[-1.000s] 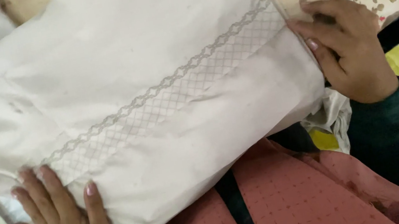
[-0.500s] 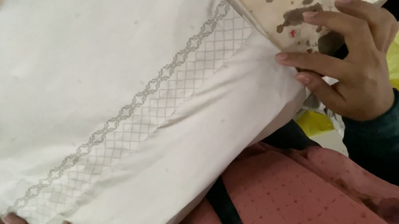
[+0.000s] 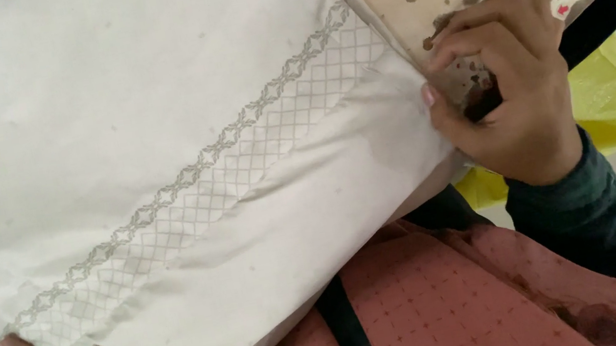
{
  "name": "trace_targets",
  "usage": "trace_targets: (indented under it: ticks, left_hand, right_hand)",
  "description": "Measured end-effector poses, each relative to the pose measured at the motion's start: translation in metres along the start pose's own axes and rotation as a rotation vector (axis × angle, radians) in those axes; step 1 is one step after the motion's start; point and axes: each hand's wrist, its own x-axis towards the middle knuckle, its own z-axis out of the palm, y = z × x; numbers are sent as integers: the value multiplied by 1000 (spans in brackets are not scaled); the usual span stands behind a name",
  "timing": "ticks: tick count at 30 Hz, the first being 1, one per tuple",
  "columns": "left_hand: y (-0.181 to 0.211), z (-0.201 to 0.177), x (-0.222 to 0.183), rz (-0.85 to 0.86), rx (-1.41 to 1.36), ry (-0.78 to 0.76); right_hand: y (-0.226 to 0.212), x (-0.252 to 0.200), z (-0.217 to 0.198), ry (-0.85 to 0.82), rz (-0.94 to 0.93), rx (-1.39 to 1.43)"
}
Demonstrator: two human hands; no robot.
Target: Trimming loose threads from a white garment using thread snips during quality control.
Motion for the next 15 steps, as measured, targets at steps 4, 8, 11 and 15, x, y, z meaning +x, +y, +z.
trace_targets:
  ticks: [4,8,11,15]
  left_hand:
    - [3,-1,0,7,5,-1]
    - [3,0,1,11,5,4]
    - [0,0,0,7,-1,-4]
    - [1,-3,1,2,5,-33]
  right_hand:
    - [4,1,-6,-22,-15,50]
    - [3,-1,-8,-22,1,88]
    - [0,1,-6,-22,-3,74]
    - [0,5,-5,-50,-62,49]
